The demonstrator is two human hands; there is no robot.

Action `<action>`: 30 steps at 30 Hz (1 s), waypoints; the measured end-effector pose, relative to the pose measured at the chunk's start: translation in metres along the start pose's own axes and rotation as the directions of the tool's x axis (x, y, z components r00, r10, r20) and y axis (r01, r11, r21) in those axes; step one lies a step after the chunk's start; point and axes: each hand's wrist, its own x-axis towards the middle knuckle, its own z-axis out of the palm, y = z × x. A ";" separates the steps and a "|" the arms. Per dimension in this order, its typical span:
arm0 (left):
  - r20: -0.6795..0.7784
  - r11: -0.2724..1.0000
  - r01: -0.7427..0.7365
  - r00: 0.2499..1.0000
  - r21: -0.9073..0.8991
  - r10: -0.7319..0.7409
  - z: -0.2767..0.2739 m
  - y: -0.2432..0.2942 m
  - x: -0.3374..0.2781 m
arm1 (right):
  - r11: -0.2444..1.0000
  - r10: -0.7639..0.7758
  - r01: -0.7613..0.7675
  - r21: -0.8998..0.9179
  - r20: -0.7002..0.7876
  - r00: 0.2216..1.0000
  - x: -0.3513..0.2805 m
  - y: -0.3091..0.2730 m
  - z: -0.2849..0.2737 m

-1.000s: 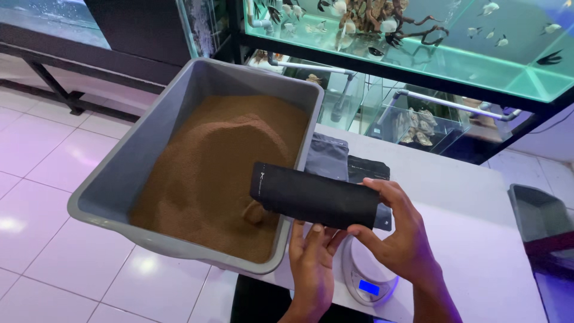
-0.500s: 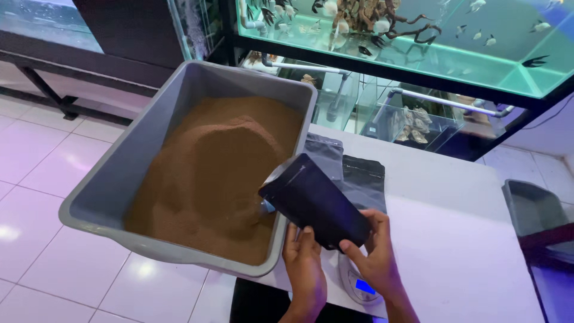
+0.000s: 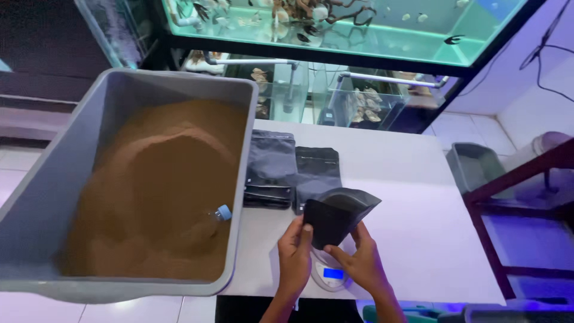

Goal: The person fills a black pouch with sand using a plastic bottle scoop from a large bin, weighs it on a digital scale, and seals the pouch before placing it in another bin.

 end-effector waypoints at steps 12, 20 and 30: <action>0.179 0.998 -0.021 0.984 0.059 0.010 0.016 -0.027 -0.001 | 0.976 0.070 -0.080 -0.200 -0.061 0.996 -0.002 0.048 -0.032; 0.185 0.982 -0.179 0.965 -0.059 0.187 0.013 0.005 -0.001 | 0.903 -0.335 0.316 0.291 0.016 0.942 -0.004 0.069 -0.052; 0.187 0.971 -0.238 0.953 -0.017 0.237 0.009 0.006 0.002 | 0.985 -0.111 0.129 0.118 -0.149 0.983 -0.005 0.077 -0.065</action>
